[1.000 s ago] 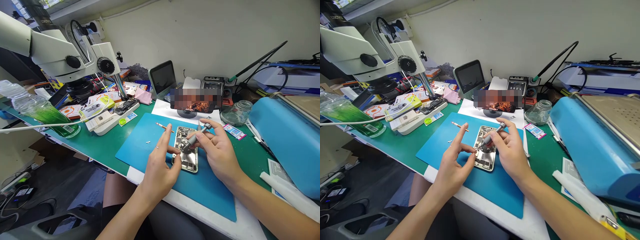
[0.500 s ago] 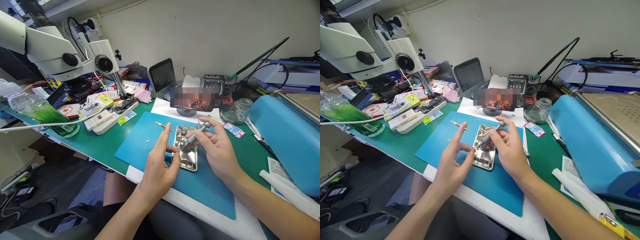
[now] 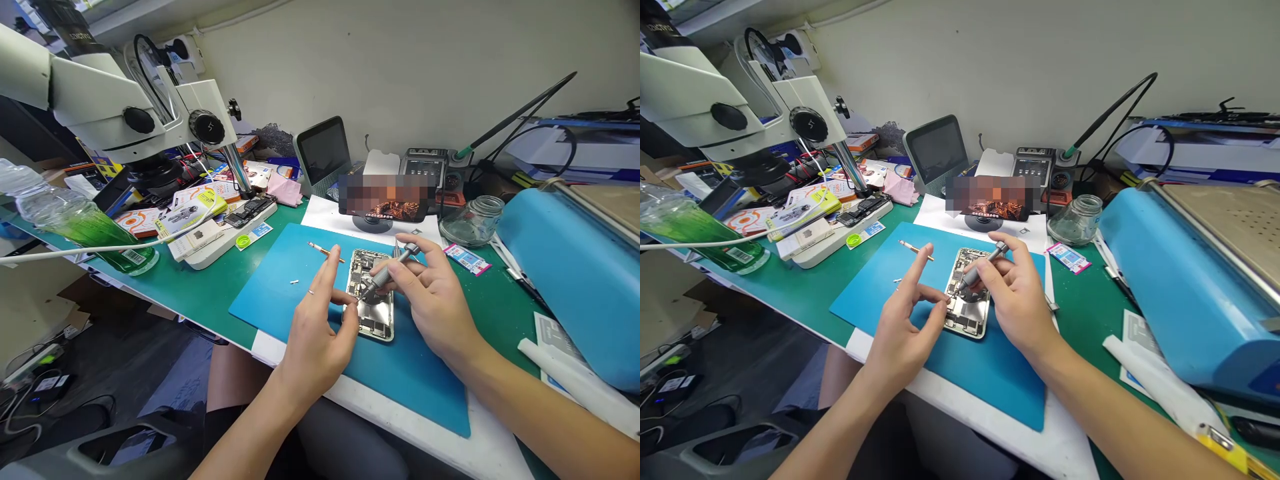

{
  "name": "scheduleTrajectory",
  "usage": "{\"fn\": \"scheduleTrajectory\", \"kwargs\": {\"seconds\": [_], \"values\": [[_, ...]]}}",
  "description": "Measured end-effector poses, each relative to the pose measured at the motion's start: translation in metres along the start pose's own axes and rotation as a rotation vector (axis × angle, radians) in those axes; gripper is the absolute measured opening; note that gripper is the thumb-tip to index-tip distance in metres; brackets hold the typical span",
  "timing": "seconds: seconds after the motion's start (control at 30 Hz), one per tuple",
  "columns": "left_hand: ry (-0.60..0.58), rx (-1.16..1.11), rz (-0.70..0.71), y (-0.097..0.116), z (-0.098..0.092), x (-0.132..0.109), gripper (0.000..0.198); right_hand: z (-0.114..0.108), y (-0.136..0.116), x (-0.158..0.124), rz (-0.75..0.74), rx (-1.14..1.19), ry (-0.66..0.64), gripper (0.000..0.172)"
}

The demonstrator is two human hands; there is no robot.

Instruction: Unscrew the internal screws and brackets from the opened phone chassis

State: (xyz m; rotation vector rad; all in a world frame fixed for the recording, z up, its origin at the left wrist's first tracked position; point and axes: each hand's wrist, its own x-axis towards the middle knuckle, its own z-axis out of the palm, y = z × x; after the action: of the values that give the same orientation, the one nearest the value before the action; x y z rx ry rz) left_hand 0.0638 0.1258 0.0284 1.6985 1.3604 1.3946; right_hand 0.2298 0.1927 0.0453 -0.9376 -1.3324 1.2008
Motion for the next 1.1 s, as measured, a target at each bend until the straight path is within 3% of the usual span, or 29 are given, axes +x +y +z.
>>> {"fn": "scheduleTrajectory", "kwargs": {"seconds": [1.1], "values": [[-0.012, -0.004, 0.004, -0.0005, 0.0004, -0.0017, 0.077, -0.0004, 0.0014, 0.0002, -0.003, 0.034, -0.03, 0.044]]}}
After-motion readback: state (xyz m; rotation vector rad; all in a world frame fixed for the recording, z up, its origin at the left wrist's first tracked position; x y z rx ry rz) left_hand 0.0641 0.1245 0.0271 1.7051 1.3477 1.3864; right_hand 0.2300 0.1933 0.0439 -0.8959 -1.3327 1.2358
